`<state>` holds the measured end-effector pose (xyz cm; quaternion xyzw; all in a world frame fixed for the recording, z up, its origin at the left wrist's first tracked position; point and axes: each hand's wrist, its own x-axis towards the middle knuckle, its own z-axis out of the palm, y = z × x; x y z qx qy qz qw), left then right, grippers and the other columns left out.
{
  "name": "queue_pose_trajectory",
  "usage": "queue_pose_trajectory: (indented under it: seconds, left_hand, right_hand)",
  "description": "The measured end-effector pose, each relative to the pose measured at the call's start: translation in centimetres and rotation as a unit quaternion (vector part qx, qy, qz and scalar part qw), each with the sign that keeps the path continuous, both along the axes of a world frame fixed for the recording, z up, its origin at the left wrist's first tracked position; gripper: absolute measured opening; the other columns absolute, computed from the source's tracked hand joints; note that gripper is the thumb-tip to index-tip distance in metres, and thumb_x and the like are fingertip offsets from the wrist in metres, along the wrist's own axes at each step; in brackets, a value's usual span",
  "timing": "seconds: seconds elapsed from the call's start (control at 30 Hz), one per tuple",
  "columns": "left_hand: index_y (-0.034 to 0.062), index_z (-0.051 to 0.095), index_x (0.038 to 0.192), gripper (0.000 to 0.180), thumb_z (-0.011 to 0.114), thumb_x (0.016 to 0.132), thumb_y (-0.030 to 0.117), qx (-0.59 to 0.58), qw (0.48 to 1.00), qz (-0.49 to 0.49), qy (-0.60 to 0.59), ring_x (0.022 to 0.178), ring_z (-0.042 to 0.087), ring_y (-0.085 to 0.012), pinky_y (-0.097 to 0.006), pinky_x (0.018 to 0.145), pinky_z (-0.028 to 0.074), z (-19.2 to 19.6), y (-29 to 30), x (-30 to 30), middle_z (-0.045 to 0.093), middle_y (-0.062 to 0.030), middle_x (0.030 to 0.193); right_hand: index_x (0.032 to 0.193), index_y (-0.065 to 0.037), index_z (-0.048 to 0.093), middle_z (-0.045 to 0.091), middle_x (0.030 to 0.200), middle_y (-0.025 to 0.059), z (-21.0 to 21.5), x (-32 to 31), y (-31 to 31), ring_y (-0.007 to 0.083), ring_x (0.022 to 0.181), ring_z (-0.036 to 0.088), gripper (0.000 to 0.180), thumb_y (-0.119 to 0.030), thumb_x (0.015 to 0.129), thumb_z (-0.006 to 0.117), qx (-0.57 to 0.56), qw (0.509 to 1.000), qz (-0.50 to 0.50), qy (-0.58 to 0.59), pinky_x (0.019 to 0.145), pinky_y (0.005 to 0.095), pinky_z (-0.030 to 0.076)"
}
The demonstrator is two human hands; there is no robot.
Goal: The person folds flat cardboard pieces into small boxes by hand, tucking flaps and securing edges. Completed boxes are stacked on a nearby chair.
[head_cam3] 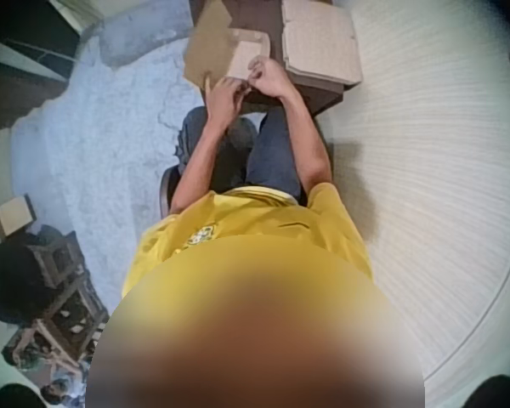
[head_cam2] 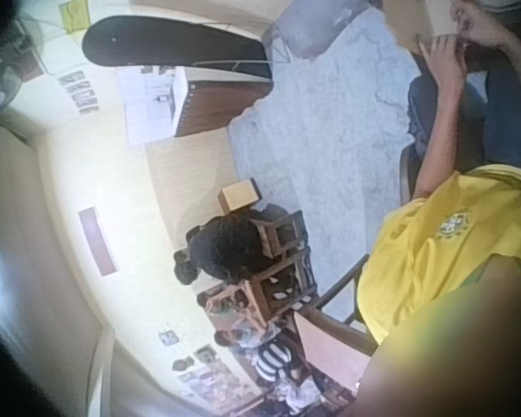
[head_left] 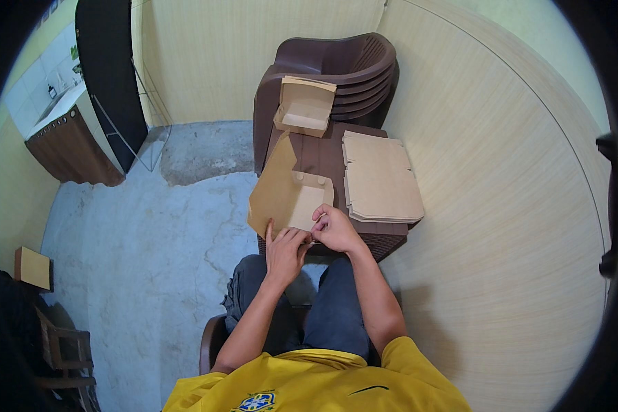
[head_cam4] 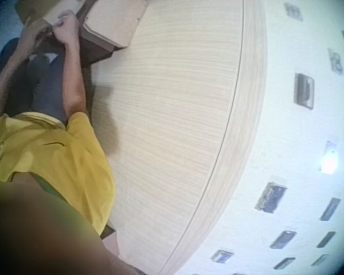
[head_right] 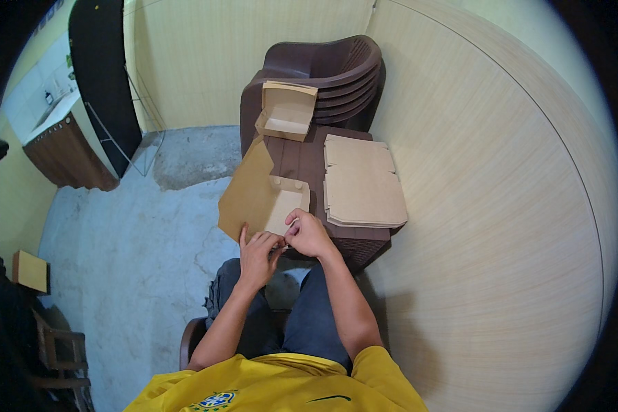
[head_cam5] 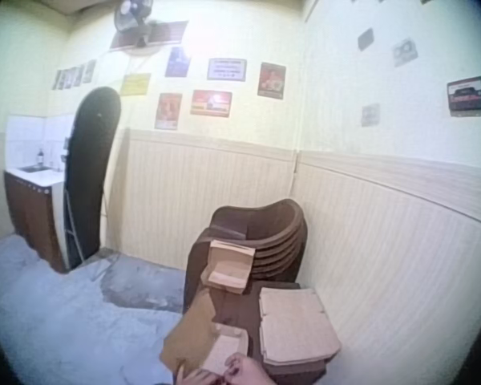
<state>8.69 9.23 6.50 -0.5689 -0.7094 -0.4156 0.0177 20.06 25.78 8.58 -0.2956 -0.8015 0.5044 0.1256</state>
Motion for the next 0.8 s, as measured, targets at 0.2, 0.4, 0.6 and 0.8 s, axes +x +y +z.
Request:
queue_pose_trajectory:
  seconds: [0.2,0.4,0.6,0.8]
  left_hand:
    - [0.0145,0.074,0.106,0.018,0.084,0.090,0.016,0.003,0.999,0.005,-0.037,0.105,0.071,-0.0235,-0.064,0.130,0.022,-0.2,-0.1,0.0,0.074,0.0004,0.097]
    - [0.0142,0.076,0.102,0.013,0.083,0.092,0.017,0.011,1.000,0.007,-0.024,0.105,0.072,-0.0232,-0.065,0.130,0.022,-0.3,0.0,0.2,0.075,0.0008,0.097]
    - [0.0139,0.078,0.104,0.011,0.080,0.096,0.021,0.022,0.999,0.018,-0.018,0.108,0.072,-0.0233,-0.066,0.130,0.021,-0.4,0.1,0.4,0.076,-0.0012,0.099]
    - [0.0137,0.078,0.106,0.013,0.077,0.098,0.023,0.008,0.998,0.049,0.025,0.120,0.068,-0.0249,-0.066,0.130,0.021,-0.6,0.8,0.6,0.075,-0.0023,0.110]
  right_hand:
    - [0.107,0.001,0.064,0.077,0.091,0.0147,-1.6,-0.1,0.4,0.0203,0.085,0.077,0.028,0.000,0.082,0.078,-0.020,0.999,-0.014,0.041,0.074,0.0364,0.060]
    - [0.103,0.001,0.064,0.074,0.088,0.0116,-2.0,0.0,0.7,0.0189,0.082,0.073,0.026,-0.001,0.082,0.079,0.000,0.998,-0.013,0.055,0.075,0.0357,0.059]
    - [0.101,-0.002,0.068,0.074,0.090,0.0110,-0.5,0.1,0.2,0.0240,0.087,0.073,0.022,-0.006,0.083,0.081,0.034,0.998,-0.003,0.045,0.079,0.0388,0.059]
    - [0.099,-0.006,0.073,0.072,0.106,0.0113,1.3,1.9,-2.1,0.0343,0.116,0.064,0.018,-0.008,0.082,0.080,0.236,0.965,0.000,0.115,0.106,0.0463,0.051]
